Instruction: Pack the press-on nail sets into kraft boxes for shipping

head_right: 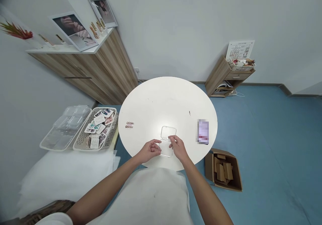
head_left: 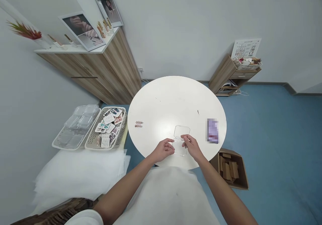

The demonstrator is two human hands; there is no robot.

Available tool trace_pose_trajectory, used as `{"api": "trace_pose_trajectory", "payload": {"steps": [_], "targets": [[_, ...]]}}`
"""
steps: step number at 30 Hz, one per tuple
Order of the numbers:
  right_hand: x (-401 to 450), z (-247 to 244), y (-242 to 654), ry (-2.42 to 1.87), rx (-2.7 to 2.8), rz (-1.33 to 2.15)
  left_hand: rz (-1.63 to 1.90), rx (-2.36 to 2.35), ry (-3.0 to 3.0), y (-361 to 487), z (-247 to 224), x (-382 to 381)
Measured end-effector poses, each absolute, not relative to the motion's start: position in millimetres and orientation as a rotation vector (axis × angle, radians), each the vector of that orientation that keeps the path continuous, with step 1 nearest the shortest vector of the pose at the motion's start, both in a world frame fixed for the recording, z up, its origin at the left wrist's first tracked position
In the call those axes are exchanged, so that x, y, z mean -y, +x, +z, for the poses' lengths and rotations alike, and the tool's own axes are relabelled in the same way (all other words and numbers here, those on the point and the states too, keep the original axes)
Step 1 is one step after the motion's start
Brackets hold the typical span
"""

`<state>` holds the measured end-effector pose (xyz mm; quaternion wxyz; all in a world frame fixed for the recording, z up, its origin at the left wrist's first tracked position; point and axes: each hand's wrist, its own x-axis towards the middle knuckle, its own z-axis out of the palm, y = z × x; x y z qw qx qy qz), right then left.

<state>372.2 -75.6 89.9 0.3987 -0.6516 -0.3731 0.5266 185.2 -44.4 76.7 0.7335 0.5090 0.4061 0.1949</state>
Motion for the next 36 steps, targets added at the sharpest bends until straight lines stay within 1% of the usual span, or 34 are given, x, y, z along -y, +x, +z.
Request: {"api": "trace_pose_trajectory", "payload": {"steps": [7, 19, 30, 36], "targets": [[72, 85, 371, -1.627, 0.789, 1.506, 0.463, -0.907, 1.142, 184, 71, 44], [74, 86, 368, -1.640, 0.706, 1.476, 0.492, -0.975, 1.097, 186, 64, 43], [112, 41, 369, -1.685, 0.645, 1.539, 0.407, -1.212, 1.092, 192, 14, 52], [107, 19, 364, -1.765, 0.599, 1.509, 0.295, -1.341, 1.227, 202, 8, 43]]}}
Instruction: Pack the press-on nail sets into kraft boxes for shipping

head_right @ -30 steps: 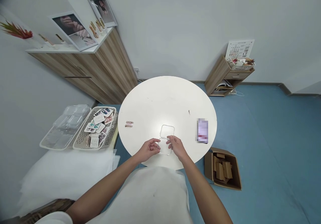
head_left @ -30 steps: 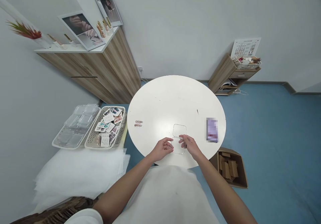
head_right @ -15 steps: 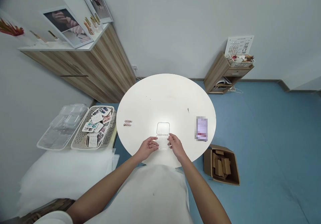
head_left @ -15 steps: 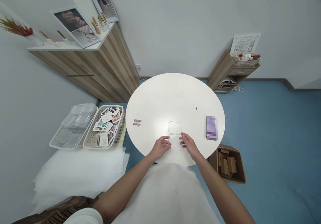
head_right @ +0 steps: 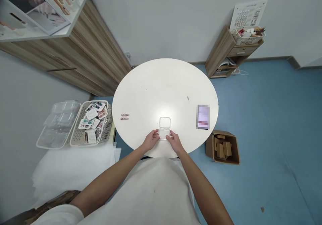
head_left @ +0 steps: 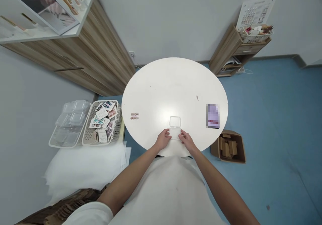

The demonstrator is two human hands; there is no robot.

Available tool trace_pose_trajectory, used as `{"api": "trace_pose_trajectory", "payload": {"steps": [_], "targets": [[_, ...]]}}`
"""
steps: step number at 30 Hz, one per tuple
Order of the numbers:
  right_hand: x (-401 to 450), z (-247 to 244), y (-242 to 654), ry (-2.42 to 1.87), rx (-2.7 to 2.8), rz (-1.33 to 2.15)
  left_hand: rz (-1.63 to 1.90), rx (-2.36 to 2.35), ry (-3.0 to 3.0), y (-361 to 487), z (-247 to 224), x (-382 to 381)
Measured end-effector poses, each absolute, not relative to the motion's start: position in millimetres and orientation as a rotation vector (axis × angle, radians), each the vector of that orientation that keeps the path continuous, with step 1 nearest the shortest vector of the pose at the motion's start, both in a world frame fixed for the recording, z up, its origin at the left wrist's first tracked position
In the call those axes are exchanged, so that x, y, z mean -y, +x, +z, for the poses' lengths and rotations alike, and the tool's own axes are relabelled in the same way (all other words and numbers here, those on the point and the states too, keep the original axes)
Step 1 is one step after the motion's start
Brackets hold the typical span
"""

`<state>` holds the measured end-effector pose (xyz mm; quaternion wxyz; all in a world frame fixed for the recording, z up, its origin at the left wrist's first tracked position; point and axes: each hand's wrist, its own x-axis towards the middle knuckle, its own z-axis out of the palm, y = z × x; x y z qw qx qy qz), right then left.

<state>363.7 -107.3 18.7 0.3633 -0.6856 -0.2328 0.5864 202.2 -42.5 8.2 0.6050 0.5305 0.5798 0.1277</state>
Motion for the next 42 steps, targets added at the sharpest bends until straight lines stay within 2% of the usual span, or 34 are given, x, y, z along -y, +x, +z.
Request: {"api": "trace_pose_trajectory", "payload": {"steps": [8, 14, 28, 37, 42], "targets": [[115, 9, 366, -1.896, 0.563, 1.432, 0.271, -1.470, 1.173, 200, 9, 54], [114, 17, 364, -1.836, 0.551, 1.586, 0.272, -1.457, 1.081, 205, 1, 66], [86, 16, 387, -1.777, 0.732, 1.585, 0.274, -1.522, 1.190, 229, 10, 48], [90, 4, 387, -1.813, 0.733, 1.536, 0.248, -1.611, 1.224, 185, -1, 67], [82, 14, 381, -1.919, 0.727, 1.364, 0.276, -1.619, 1.265, 150, 2, 57]]}}
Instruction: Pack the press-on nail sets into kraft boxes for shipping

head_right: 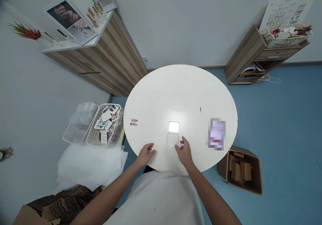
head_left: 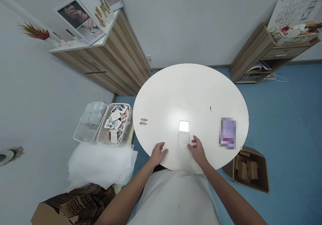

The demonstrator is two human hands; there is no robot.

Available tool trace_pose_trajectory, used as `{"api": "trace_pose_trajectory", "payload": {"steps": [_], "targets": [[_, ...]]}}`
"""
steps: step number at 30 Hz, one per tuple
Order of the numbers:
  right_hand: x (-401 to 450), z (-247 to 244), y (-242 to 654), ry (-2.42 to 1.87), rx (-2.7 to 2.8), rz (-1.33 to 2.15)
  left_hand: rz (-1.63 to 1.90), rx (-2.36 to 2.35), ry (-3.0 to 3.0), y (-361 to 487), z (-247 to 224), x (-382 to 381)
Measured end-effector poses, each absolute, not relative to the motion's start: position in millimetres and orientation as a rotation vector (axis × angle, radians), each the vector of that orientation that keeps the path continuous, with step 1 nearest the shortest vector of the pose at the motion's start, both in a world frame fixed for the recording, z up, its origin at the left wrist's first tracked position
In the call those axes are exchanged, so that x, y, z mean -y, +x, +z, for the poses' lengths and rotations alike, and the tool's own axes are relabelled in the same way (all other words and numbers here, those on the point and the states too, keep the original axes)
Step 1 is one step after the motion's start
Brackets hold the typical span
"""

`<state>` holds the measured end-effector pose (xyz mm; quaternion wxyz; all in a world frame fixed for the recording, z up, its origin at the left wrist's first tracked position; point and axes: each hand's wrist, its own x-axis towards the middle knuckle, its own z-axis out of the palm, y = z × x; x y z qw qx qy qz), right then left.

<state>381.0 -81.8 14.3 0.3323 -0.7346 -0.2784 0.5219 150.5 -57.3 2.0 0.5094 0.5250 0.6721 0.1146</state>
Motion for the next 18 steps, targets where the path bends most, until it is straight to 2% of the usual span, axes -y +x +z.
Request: {"api": "trace_pose_trajectory", "payload": {"steps": [8, 13, 18], "targets": [[43, 33, 313, -1.887, 0.889, 1.291, 0.401, -1.718, 1.434, 88, 9, -3], [10, 25, 251, -1.934, 1.011, 1.265, 0.424, -1.768, 1.585, 42, 11, -56], [-25, 12, 199, -1.985, 1.287, 1.182, 0.294, -1.712, 1.694, 18, 9, -94]]}}
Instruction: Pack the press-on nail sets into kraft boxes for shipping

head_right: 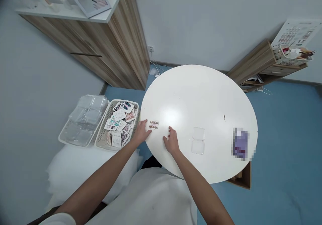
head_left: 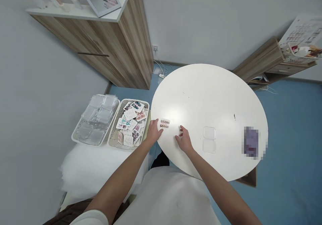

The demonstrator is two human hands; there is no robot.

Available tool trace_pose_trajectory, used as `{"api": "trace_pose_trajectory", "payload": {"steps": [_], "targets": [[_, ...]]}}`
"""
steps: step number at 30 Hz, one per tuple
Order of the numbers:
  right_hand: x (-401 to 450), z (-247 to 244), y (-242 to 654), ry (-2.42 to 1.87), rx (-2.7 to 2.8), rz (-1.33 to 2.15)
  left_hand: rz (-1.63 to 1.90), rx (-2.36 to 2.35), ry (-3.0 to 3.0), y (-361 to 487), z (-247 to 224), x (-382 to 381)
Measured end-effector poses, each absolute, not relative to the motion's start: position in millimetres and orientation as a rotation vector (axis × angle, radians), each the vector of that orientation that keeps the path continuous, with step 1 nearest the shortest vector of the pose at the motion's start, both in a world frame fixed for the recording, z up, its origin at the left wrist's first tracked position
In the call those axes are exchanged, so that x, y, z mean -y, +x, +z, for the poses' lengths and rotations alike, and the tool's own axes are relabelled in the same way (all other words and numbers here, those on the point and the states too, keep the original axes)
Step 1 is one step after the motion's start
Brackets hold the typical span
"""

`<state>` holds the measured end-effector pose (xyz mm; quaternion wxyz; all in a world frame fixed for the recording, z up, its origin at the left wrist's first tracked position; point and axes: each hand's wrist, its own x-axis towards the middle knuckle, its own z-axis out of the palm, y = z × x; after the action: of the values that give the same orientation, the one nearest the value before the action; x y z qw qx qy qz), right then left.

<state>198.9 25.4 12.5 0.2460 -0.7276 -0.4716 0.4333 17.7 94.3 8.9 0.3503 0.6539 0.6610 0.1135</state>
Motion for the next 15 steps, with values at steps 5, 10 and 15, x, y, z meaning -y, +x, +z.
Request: {"api": "trace_pose_trajectory", "payload": {"steps": [5, 10, 15], "targets": [[-55, 3, 165, -2.018, 1.506, 1.140, 0.131, -1.632, 1.781, 16, 3, -112], [-74, -1, 157, -2.194, 1.701, 1.103, 0.083, -1.550, 1.863, 17, -1, -118], [-77, -3, 161, -2.222, 1.751, 1.138, 0.151, -1.509, 1.838, 18, -3, -114]]}}
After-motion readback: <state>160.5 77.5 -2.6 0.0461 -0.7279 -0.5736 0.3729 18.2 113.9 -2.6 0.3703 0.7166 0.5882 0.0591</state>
